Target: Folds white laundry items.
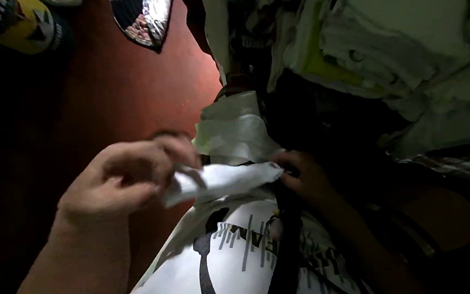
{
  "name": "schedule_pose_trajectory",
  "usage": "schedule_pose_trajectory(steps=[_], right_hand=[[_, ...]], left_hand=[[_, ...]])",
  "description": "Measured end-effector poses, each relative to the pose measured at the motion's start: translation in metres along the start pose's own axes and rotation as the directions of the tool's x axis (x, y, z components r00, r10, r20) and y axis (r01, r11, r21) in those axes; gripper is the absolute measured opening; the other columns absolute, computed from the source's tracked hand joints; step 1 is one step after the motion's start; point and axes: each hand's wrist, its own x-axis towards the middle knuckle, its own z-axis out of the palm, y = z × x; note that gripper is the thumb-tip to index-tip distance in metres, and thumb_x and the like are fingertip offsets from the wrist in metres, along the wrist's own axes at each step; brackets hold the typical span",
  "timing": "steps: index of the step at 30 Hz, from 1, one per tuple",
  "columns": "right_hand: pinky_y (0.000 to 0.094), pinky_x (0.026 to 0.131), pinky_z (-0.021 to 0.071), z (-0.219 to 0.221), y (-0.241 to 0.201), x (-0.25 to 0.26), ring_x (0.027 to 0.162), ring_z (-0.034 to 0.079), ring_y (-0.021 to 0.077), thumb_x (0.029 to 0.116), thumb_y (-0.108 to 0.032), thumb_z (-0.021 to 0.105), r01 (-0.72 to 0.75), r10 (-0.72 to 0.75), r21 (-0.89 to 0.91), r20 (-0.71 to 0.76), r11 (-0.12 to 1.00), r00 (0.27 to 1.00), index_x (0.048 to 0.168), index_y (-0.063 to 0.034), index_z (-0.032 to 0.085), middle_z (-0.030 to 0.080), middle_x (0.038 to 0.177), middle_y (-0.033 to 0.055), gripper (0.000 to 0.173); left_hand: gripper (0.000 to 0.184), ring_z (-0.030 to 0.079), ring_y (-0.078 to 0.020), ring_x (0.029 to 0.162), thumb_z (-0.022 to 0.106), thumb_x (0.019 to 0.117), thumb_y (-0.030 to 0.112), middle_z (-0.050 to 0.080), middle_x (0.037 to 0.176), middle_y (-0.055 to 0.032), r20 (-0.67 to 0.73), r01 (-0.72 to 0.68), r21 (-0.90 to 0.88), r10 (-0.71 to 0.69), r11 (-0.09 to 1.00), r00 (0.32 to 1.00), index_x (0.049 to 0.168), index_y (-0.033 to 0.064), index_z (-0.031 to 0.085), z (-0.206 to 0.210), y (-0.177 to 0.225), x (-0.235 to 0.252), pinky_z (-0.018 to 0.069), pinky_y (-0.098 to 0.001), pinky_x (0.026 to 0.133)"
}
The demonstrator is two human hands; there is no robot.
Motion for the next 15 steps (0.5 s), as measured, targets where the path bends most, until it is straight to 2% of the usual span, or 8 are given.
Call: schedule_pose_trajectory(steps=[1, 2, 4, 6, 7, 9, 12, 15], right_hand=[[0.0411, 0.085, 0.0542, -0.002, -0.003, -0.007, 0.094, 0.065, 0.0170, 0.0882, -0.014, 0.073, 0.029, -0.030, 0.016, 0.068, 0.999, 0.997, 0.109, -0.0119, 0.076, 0.071, 0.097, 0.0038, 0.021], [0.0367, 0.086, 0.0522, -0.004, -0.004, -0.015, 0.097, 0.063, 0.0138, 0.0890, -0.017, 0.071, 0.046, -0.051, 0.045, 0.129, 0.998, 0.990, 0.101, -0.0146, 0.079, 0.071, 0.097, 0.0001, 0.014], [0.0297, 0.095, 0.0493, -0.007, -0.001, -0.029, 0.111, 0.058, 0.0095, 0.0920, -0.021, 0.068, 0.048, -0.076, 0.145, 0.198, 0.988, 0.977, 0.098, -0.0158, 0.078, 0.069, 0.110, -0.0028, 0.013], [0.0286, 0.102, 0.0497, -0.006, 0.003, -0.037, 0.123, 0.057, 0.0099, 0.0944, -0.021, 0.067, 0.045, -0.102, 0.261, 0.208, 0.964, 0.973, 0.099, -0.0108, 0.076, 0.068, 0.124, 0.0003, 0.014], [0.0287, 0.103, 0.0508, -0.006, 0.004, -0.040, 0.124, 0.059, 0.0106, 0.0953, -0.018, 0.067, 0.030, -0.103, 0.323, 0.210, 0.946, 0.972, 0.101, -0.0078, 0.074, 0.068, 0.126, 0.0023, 0.014], [0.0258, 0.096, 0.0555, -0.007, -0.002, -0.043, 0.114, 0.065, 0.0078, 0.0968, -0.018, 0.066, -0.065, -0.024, 0.395, 0.215, 0.917, 0.976, 0.106, -0.0062, 0.073, 0.071, 0.121, 0.0027, 0.017], [0.0168, 0.076, 0.0562, -0.013, -0.017, -0.041, 0.084, 0.065, -0.0020, 0.0953, -0.017, 0.069, -0.137, 0.102, 0.414, 0.104, 0.900, 0.989, 0.105, -0.0092, 0.071, 0.070, 0.096, -0.0053, 0.012], [0.0175, 0.070, 0.0563, -0.014, -0.020, -0.029, 0.076, 0.064, -0.0017, 0.0976, -0.016, 0.067, -0.147, 0.187, 0.395, -0.065, 0.907, 0.980, 0.110, -0.0090, 0.067, 0.068, 0.090, -0.0054, 0.014]], left_hand=[[0.021, 0.069, -0.0154, 0.099, 0.063, 0.0981, 0.030, 0.072, 0.099, 0.0041, 0.090, 0.003, -0.098, 0.006, 0.995, 0.996, 0.081, 0.0185, 0.064, 0.004, 0.006, -0.008, 0.0582, -0.0364, 0.091], [0.022, 0.072, -0.0192, 0.099, 0.061, 0.0998, 0.026, 0.074, 0.098, -0.0002, 0.152, 0.020, -0.202, 0.011, 0.979, 0.988, 0.082, 0.0150, 0.065, 0.008, 0.008, -0.018, 0.0608, -0.0383, 0.091], [0.019, 0.074, -0.0188, 0.098, 0.060, 0.1012, 0.023, 0.075, 0.099, -0.0025, 0.167, 0.077, -0.315, -0.024, 0.946, 0.986, 0.088, 0.0114, 0.068, 0.017, 0.014, -0.031, 0.0631, -0.0353, 0.087], [0.015, 0.074, -0.0145, 0.094, 0.062, 0.1011, 0.023, 0.076, 0.099, 0.0002, 0.125, 0.128, -0.350, -0.089, 0.928, 0.988, 0.092, 0.0135, 0.068, 0.024, 0.017, -0.033, 0.0631, -0.0304, 0.083], [0.012, 0.074, -0.0135, 0.090, 0.065, 0.0995, 0.024, 0.076, 0.096, 0.0005, 0.082, 0.139, -0.369, -0.117, 0.919, 0.990, 0.094, 0.0145, 0.069, 0.025, 0.014, -0.034, 0.0633, -0.0290, 0.079], [0.009, 0.075, -0.0149, 0.085, 0.067, 0.0973, 0.024, 0.076, 0.093, -0.0016, -0.016, 0.118, -0.434, -0.138, 0.893, 0.990, 0.099, 0.0159, 0.070, 0.028, 0.006, -0.035, 0.0640, -0.0300, 0.076], [0.010, 0.073, -0.0094, 0.079, 0.067, 0.0948, 0.025, 0.075, 0.088, 0.0016, -0.221, 0.037, -0.489, -0.164, 0.872, 0.961, 0.104, 0.0210, 0.070, 0.032, -0.008, -0.033, 0.0624, -0.0253, 0.070], [0.012, 0.070, -0.0024, 0.080, 0.065, 0.0957, 0.027, 0.073, 0.095, 0.0070, -0.387, -0.017, -0.484, -0.197, 0.875, 0.901, 0.107, 0.0255, 0.071, 0.035, -0.038, -0.032, 0.0595, -0.0192, 0.069]])
